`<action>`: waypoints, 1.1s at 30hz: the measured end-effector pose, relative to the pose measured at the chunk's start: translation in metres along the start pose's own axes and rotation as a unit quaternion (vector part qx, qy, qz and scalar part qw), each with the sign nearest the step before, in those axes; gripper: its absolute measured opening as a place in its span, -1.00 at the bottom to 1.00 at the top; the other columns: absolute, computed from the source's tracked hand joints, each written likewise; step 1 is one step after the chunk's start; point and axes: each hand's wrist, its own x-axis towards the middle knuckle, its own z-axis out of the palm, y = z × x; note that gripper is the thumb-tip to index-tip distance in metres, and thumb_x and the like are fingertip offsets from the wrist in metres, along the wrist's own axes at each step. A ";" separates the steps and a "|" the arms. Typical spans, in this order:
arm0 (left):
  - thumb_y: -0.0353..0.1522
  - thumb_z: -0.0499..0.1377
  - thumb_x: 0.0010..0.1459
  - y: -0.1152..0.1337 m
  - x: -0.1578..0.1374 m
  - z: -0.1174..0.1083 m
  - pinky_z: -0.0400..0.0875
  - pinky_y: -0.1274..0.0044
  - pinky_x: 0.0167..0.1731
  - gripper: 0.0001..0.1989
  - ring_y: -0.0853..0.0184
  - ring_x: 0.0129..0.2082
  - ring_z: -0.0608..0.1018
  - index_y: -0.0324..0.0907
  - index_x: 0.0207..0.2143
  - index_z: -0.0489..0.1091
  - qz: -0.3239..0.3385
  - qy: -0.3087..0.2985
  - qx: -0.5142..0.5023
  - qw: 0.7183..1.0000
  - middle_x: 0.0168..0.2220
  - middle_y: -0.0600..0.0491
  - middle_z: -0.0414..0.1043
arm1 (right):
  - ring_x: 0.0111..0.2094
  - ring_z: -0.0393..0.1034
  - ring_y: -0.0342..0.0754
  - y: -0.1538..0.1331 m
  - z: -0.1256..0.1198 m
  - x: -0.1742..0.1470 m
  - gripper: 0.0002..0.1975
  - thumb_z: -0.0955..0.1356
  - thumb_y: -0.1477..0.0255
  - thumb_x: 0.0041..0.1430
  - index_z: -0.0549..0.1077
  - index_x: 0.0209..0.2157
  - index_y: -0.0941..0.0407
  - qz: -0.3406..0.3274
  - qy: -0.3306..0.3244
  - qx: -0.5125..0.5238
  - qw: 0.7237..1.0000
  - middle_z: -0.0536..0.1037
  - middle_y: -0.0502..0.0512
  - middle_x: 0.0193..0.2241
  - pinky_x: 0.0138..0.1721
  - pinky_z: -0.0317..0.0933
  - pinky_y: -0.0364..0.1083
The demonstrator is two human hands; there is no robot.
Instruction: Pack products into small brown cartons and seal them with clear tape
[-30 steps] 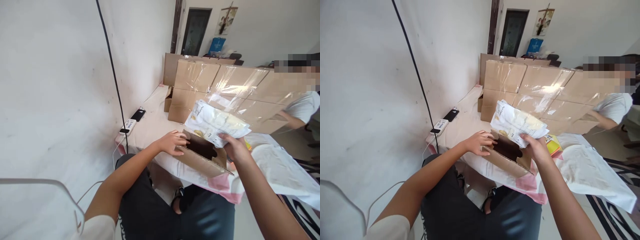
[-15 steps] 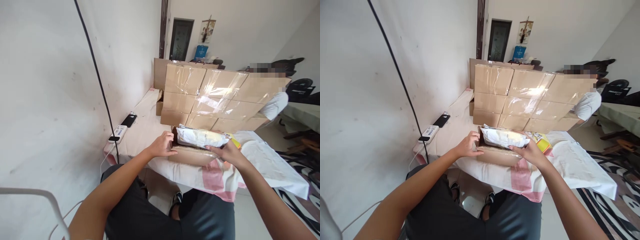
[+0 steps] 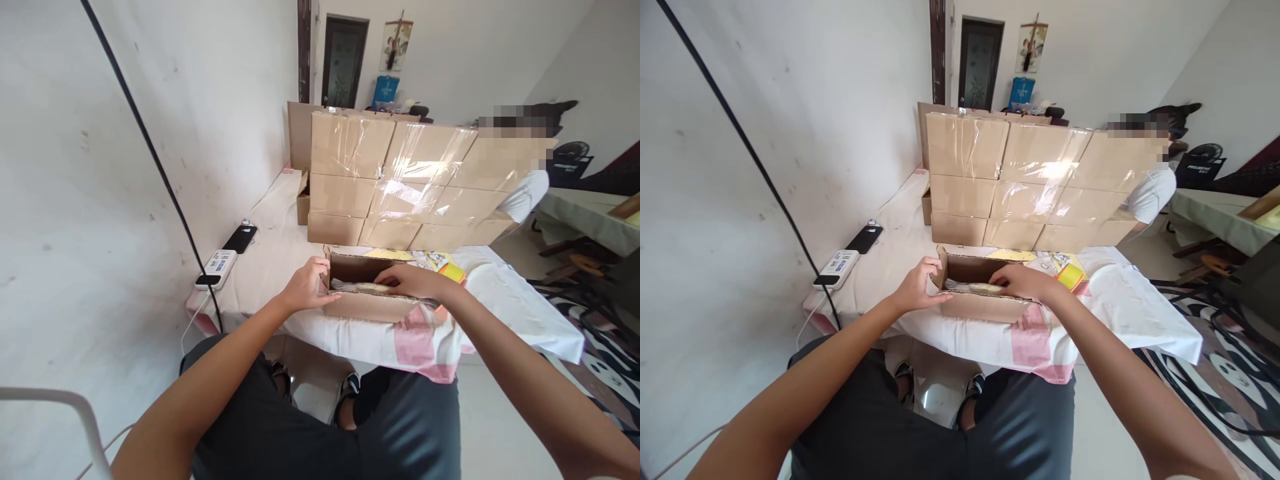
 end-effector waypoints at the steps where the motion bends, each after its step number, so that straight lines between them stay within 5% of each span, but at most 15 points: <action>1: -0.16 0.38 0.03 0.001 0.000 -0.001 0.47 0.40 -0.27 -0.50 0.18 -0.09 0.52 -0.10 -0.17 0.14 0.005 -0.002 0.002 1.000 -0.08 -0.09 0.35 | -0.20 0.54 0.14 -0.001 0.004 0.002 -0.70 0.37 0.39 0.06 0.67 -0.18 -0.04 -0.002 0.008 -0.017 1.000 0.68 0.06 -0.17 -0.21 0.34 -0.01; 9: -0.19 0.36 0.10 0.008 0.005 -0.005 0.50 0.30 -0.11 -0.50 0.15 -0.04 0.52 -0.13 -0.02 0.23 0.038 -0.001 0.033 0.999 -0.02 -0.13 0.42 | -0.07 0.51 0.14 0.010 0.001 -0.015 -0.63 0.30 0.13 0.27 0.63 -0.04 -0.07 -0.007 0.070 -0.015 0.997 0.62 0.04 0.00 -0.03 0.33 0.07; 13: -0.25 0.32 0.15 0.011 0.005 -0.006 0.50 0.22 -0.01 -0.44 0.09 0.08 0.48 -0.10 0.14 0.20 0.046 -0.019 0.033 0.998 0.11 -0.18 0.36 | -0.03 0.40 0.18 0.023 0.000 -0.034 -0.63 0.27 0.17 0.31 0.64 -0.06 -0.03 -0.034 0.153 -0.065 0.986 0.65 0.11 -0.13 0.03 0.28 0.15; 16: -0.30 0.31 0.13 0.010 0.006 -0.005 0.50 0.19 0.00 -0.34 0.06 0.09 0.46 -0.09 0.23 0.15 0.062 -0.028 0.038 0.997 0.14 -0.20 0.33 | -0.03 0.34 0.19 0.031 0.005 -0.040 -0.62 0.31 0.17 0.27 0.60 0.02 -0.05 -0.026 0.157 -0.088 0.983 0.63 0.11 -0.06 0.01 0.28 0.16; 20: -0.38 0.28 0.10 0.009 0.009 -0.003 0.49 0.19 0.00 -0.30 0.05 0.06 0.46 -0.12 0.28 0.14 0.095 -0.034 0.054 0.993 0.15 -0.20 0.36 | 0.09 0.33 0.26 0.038 0.014 -0.036 -0.32 0.32 0.12 0.26 0.17 0.38 -0.12 0.016 0.147 -0.110 0.983 0.46 0.13 0.20 0.08 0.24 0.24; 23: -0.42 0.22 0.10 0.011 0.010 -0.002 0.47 0.21 0.02 -0.30 0.05 0.07 0.47 -0.11 0.30 0.14 0.100 -0.052 0.068 0.991 0.18 -0.18 0.38 | 0.28 0.23 0.26 0.042 0.019 -0.031 -0.16 0.31 0.19 0.28 -0.17 0.46 -0.10 -0.001 0.189 -0.070 0.979 0.23 0.13 0.37 0.21 0.17 0.25; 29: -0.28 0.23 0.16 0.004 0.012 0.003 0.45 0.24 0.05 -0.27 0.04 0.05 0.54 0.00 0.36 0.10 0.096 -0.110 0.071 0.987 0.14 -0.07 0.49 | 0.44 -0.03 0.16 0.058 0.021 -0.025 -0.37 0.36 0.16 0.26 0.29 0.33 -0.04 -0.012 0.131 0.065 0.989 0.04 0.03 0.44 0.42 -0.09 0.14; 33: -0.24 0.22 0.20 -0.002 0.014 0.007 0.34 0.13 0.18 -0.32 0.10 -0.11 0.62 0.15 0.35 0.13 0.093 -0.120 0.060 0.987 -0.07 0.07 0.61 | 0.42 0.01 0.17 0.059 0.021 -0.029 -0.47 0.34 0.05 0.27 0.47 0.18 -0.02 -0.038 0.142 0.135 0.980 0.20 0.05 0.38 0.39 0.00 0.14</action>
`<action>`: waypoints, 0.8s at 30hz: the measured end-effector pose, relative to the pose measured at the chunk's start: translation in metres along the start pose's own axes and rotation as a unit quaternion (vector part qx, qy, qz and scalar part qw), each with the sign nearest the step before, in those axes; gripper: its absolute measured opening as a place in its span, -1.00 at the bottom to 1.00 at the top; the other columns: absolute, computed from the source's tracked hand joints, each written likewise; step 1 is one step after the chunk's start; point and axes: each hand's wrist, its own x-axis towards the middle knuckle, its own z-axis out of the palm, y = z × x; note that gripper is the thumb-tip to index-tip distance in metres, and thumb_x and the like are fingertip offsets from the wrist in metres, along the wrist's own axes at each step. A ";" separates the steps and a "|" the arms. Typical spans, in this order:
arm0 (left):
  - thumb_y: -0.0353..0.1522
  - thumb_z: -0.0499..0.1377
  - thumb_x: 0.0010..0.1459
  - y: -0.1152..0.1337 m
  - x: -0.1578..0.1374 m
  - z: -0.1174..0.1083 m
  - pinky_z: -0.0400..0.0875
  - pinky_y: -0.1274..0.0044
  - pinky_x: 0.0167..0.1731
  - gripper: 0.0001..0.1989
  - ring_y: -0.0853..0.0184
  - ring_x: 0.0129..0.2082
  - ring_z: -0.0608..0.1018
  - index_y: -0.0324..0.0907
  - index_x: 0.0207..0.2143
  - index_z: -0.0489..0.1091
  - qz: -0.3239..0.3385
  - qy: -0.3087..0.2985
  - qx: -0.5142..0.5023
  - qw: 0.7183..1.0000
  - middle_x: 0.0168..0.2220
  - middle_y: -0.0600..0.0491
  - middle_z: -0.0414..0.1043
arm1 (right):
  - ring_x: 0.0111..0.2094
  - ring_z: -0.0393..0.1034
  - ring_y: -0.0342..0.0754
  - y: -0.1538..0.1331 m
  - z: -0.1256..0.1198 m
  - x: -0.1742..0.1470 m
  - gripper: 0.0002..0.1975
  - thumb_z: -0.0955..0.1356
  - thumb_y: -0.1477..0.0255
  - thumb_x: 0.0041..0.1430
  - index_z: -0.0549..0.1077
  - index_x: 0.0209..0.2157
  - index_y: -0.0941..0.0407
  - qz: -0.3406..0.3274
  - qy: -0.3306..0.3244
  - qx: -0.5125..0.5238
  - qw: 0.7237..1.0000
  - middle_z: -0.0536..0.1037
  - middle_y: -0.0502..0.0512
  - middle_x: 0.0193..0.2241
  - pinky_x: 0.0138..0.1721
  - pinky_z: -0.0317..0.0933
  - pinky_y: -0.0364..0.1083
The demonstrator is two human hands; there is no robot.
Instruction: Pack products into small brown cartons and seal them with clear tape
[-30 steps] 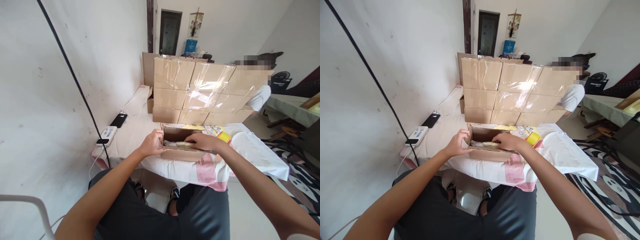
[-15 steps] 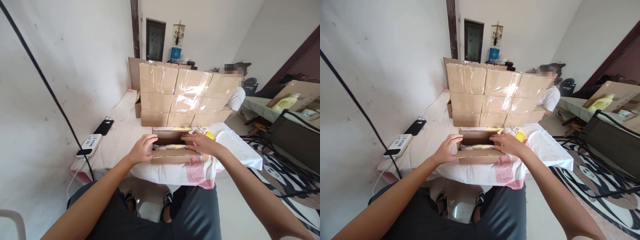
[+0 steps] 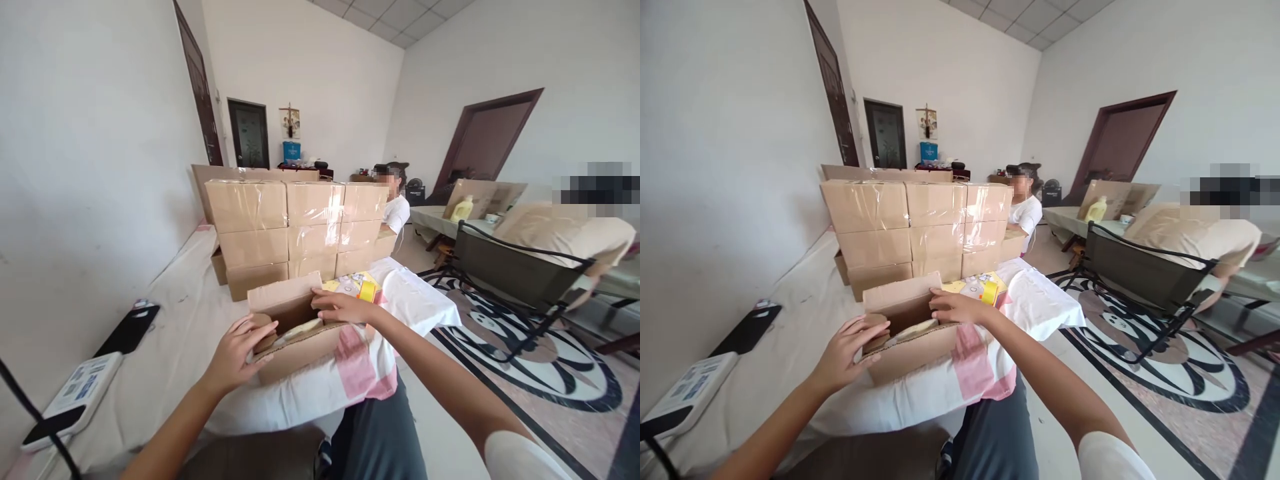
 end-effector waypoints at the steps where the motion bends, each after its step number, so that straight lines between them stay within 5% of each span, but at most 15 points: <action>1: -0.26 0.20 0.22 0.000 0.000 0.001 0.33 0.12 0.20 -0.34 0.11 -0.10 0.62 0.17 0.34 0.14 -0.012 0.008 -0.006 1.000 -0.07 0.08 0.62 | 0.40 0.07 0.16 0.000 0.001 -0.001 -0.47 0.30 0.02 0.29 0.49 0.16 -0.01 0.002 0.028 0.027 0.999 0.27 0.08 0.35 0.37 0.03 0.14; 5: -0.35 0.08 0.30 0.007 0.003 0.009 0.45 0.17 0.10 -0.36 0.09 0.13 0.52 0.08 0.39 0.02 -0.154 0.084 -0.074 0.982 0.13 -0.05 0.48 | 0.36 0.13 0.10 0.004 0.009 -0.003 -0.39 0.20 0.01 0.36 0.28 0.32 -0.02 0.010 0.191 0.107 0.976 0.24 0.13 0.36 0.35 0.04 0.13; 8: -0.34 0.10 0.26 0.009 0.006 0.015 0.37 0.09 0.18 -0.26 0.00 0.33 0.30 -0.01 0.42 -0.11 -0.212 0.139 -0.070 0.965 0.36 -0.19 0.15 | 0.41 -0.03 0.13 0.011 0.018 -0.001 -0.23 0.35 0.10 0.26 0.05 0.41 -0.06 0.011 0.205 0.075 0.976 0.04 0.15 0.44 0.35 0.02 0.14; 10: -0.35 0.13 0.22 0.006 0.007 0.016 0.28 0.03 0.23 -0.20 -0.05 0.38 0.21 -0.04 0.43 -0.14 -0.220 0.136 -0.036 0.965 0.40 -0.22 0.05 | 0.38 0.02 0.15 0.015 0.023 0.001 -0.16 0.42 0.19 0.19 0.05 0.41 -0.04 -0.010 0.214 0.028 0.976 0.12 0.21 0.39 0.32 0.06 0.15; 12: -0.38 0.11 0.22 0.002 0.007 0.012 0.23 0.00 0.24 -0.25 -0.02 0.31 0.33 -0.01 0.42 -0.06 -0.203 0.088 -0.020 0.975 0.33 -0.17 0.23 | 0.23 0.21 0.14 0.017 0.028 0.000 -0.38 0.40 0.24 0.21 0.29 0.28 0.02 -0.060 0.225 -0.036 0.972 0.37 0.23 0.19 0.26 0.12 0.16; 15: -0.34 0.10 0.29 -0.002 0.009 0.001 0.11 -0.01 0.29 -0.56 0.08 0.10 0.55 0.10 0.20 0.33 -0.116 -0.006 0.009 0.993 0.09 0.02 0.55 | -0.02 0.34 0.11 0.018 0.032 -0.006 -0.69 0.30 0.23 0.33 0.57 -0.07 0.07 -0.115 0.203 -0.123 0.965 0.53 0.21 -0.14 0.11 0.24 0.14; 17: -0.21 0.15 0.30 0.003 0.014 -0.004 0.03 0.01 0.33 -0.67 0.09 0.04 0.59 0.09 0.09 0.44 -0.071 -0.046 0.046 0.995 0.02 0.05 0.59 | -0.03 0.34 0.12 0.017 0.034 -0.012 -0.66 0.27 0.22 0.36 0.58 -0.08 0.09 -0.127 0.190 -0.161 0.960 0.55 0.23 -0.13 0.08 0.26 0.14; 21: 0.01 0.20 0.20 0.026 0.028 -0.002 0.03 0.02 0.32 -0.43 0.04 -0.04 0.61 -0.07 0.17 0.44 -0.076 -0.076 0.142 0.984 0.00 -0.09 0.58 | 0.10 0.34 0.10 0.024 0.036 -0.023 -0.60 0.26 0.24 0.38 0.48 0.13 0.07 -0.139 0.181 -0.150 0.962 0.54 0.21 0.04 0.18 0.20 0.13; 24: -0.04 0.19 0.24 0.042 0.034 0.010 0.12 0.03 0.26 -0.45 0.01 -0.09 0.61 -0.15 0.16 0.46 -0.106 -0.073 0.209 0.969 -0.07 -0.13 0.58 | 0.19 0.31 0.08 0.048 0.033 -0.029 -0.55 0.35 0.23 0.28 0.43 0.17 0.01 -0.079 0.294 -0.059 0.951 0.49 0.15 0.14 0.28 0.12 0.11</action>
